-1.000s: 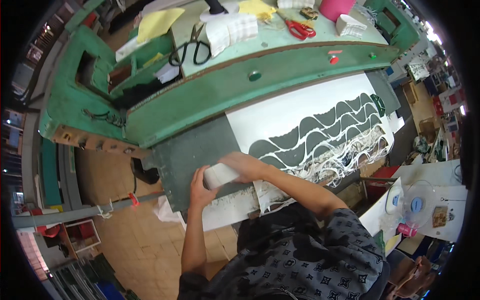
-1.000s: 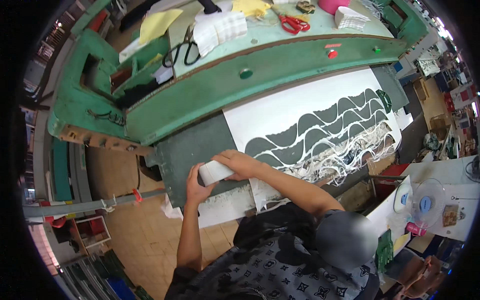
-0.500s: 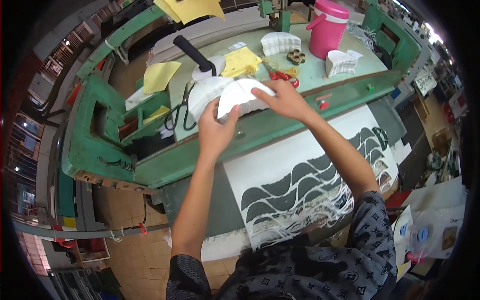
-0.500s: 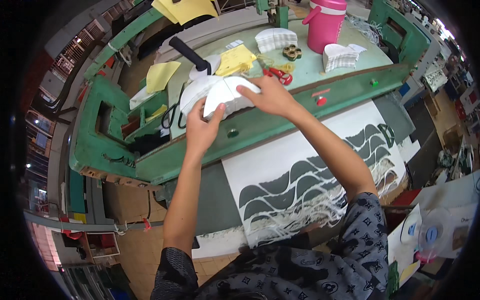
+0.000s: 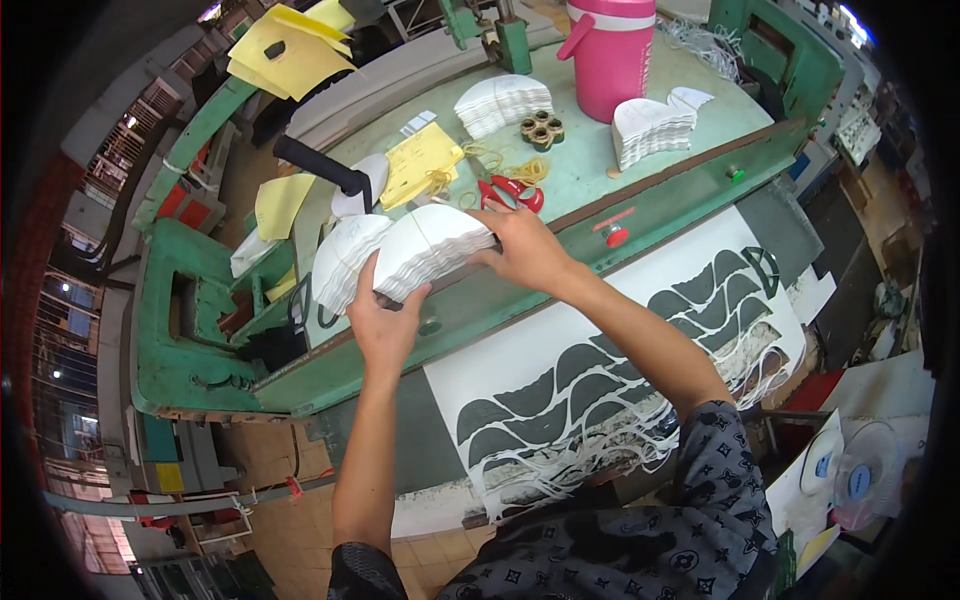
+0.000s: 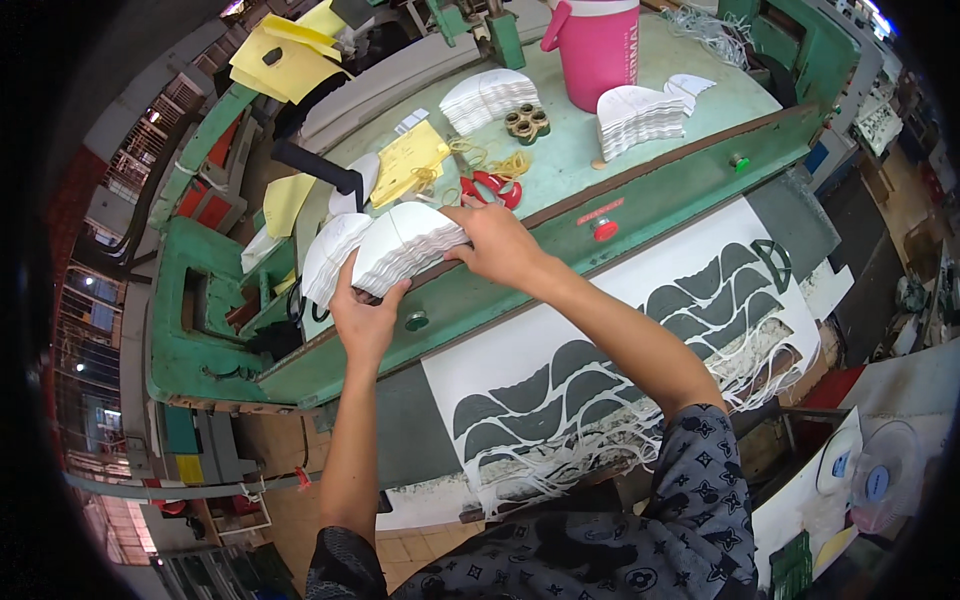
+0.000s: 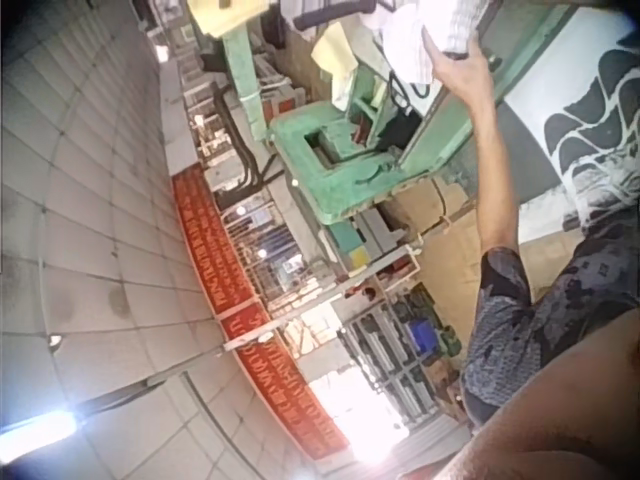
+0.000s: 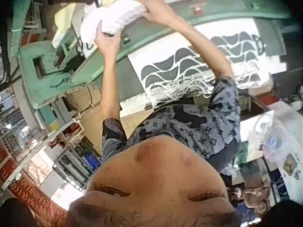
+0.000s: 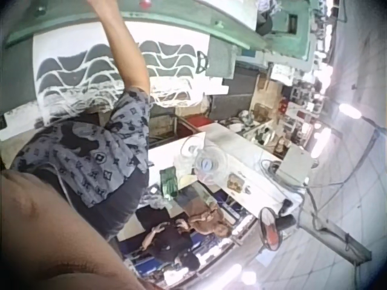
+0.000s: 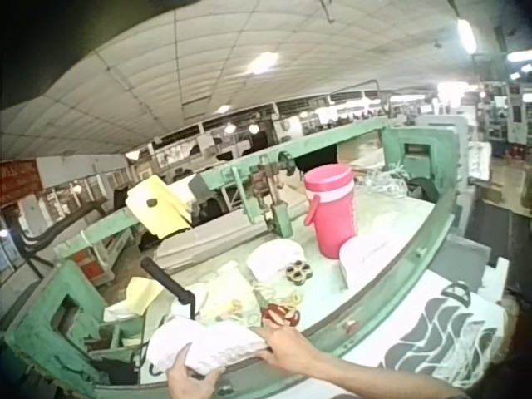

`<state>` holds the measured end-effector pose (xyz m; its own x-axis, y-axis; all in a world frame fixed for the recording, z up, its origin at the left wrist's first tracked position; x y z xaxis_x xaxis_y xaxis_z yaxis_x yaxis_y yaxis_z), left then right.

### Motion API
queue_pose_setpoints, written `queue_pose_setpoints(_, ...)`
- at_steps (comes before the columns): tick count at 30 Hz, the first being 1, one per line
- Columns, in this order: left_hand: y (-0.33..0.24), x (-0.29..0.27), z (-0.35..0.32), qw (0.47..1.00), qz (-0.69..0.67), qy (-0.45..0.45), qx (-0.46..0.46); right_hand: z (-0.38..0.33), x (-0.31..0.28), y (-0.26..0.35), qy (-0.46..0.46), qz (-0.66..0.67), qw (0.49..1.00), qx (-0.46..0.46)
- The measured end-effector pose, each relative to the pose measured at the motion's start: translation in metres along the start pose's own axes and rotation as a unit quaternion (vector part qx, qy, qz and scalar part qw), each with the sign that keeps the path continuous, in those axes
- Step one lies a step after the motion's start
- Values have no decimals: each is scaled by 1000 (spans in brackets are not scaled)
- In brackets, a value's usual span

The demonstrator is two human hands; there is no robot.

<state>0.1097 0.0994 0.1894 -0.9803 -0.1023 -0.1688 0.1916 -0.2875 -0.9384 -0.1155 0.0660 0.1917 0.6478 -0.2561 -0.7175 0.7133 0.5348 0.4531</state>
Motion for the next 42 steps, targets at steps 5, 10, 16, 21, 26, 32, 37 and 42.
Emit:
queue_pose_setpoints(5,-6,-6,-2,999,-3,5,53,8,-23,14,66,36,996,43)
queue_pose_setpoints(10,-2,2,-3,999,12,-27,46,9,-14,5,65,-7,997,37)
queue_pose_setpoints(16,11,-7,-8,998,9,-43,54,3,-11,2,26,-7,1000,-5)
queue_pose_setpoints(21,12,-9,-7,997,44,-35,45,3,-17,1,85,9,996,-9)
queue_pose_setpoints(26,2,-3,-11,998,42,-34,17,-9,-60,-21,107,-68,988,-83)
queue_pose_setpoints(32,-13,20,-11,994,60,-42,80,-5,-59,-25,80,-76,992,-56)
queue_pose_setpoints(37,-23,18,-9,995,84,-4,56,14,-37,-11,50,-57,996,-42)
queue_pose_setpoints(42,-63,-9,-4,960,181,121,175,3,-26,-19,31,-49,998,-40)
Point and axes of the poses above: each hand's wrist, its own z-axis towards the middle knuckle, its own x-axis out of the palm, y = z × x, the point moved 7 cm from there along z, towards the middle knuckle, and after that the axes turned 15 degrees about -z, right-handed, at the moved point
